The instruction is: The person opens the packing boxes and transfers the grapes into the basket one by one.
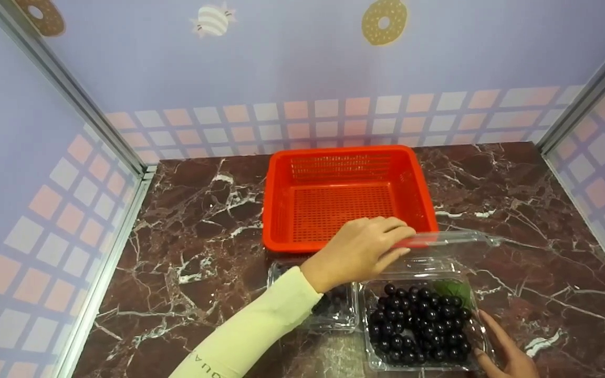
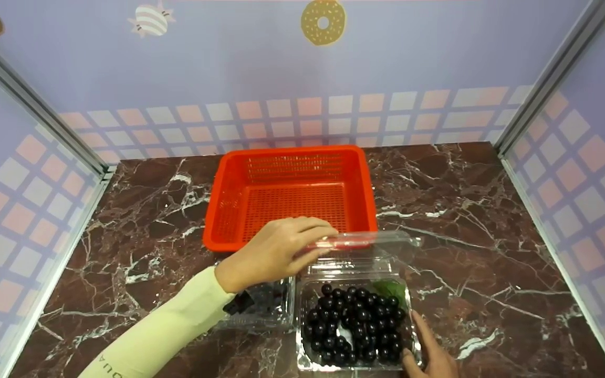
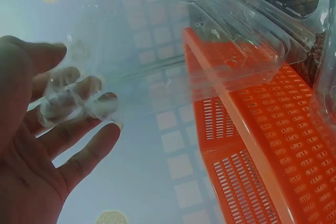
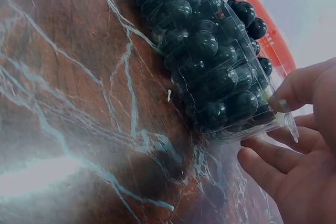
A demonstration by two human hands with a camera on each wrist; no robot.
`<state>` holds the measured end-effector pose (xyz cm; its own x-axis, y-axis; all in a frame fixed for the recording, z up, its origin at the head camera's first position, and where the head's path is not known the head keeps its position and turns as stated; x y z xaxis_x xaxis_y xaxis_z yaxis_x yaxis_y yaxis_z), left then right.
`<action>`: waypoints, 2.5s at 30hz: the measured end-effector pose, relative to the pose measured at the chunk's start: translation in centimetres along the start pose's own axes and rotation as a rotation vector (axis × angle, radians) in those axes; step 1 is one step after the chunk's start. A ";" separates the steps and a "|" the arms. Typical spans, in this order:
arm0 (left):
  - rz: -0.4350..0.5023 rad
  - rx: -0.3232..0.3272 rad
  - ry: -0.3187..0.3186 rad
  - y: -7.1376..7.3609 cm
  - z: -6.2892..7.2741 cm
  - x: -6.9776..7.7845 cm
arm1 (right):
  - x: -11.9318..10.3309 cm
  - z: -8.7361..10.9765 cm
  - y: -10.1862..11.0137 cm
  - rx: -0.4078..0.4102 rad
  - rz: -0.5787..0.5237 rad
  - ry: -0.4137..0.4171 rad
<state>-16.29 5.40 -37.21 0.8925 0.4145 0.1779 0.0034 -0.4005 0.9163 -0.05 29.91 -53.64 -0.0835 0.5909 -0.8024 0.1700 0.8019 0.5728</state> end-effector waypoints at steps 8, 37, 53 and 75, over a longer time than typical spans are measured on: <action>-0.012 -0.007 0.041 0.0 -0.2 0.0 | -0.5 0.3 -0.1 -0.008 0.032 -0.032; -0.009 0.018 -0.138 -0.2 -0.2 1.8 | 0.0 0.1 0.1 -0.057 0.076 -0.150; 0.083 -0.126 -0.149 -2.0 0.2 2.6 | -0.1 0.2 -0.3 -0.040 0.022 -0.050; 0.143 -0.409 -0.071 -5.2 1.3 3.4 | 0.4 0.3 -0.3 -0.098 0.076 -0.135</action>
<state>-12.70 7.84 -41.82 0.8998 0.3158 0.3010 -0.2883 -0.0875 0.9535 0.14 29.84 -54.16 0.0593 0.6382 -0.7676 0.0732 0.7641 0.6409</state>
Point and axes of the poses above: each hand's wrist, its own z-axis away from the middle knuckle, its own y-axis out of the back of the hand, x = y × z, the point moved 4 cm from there along -z, towards the middle knuckle, and after that the axes turned 5 degrees about z, right-handed, at the moved point
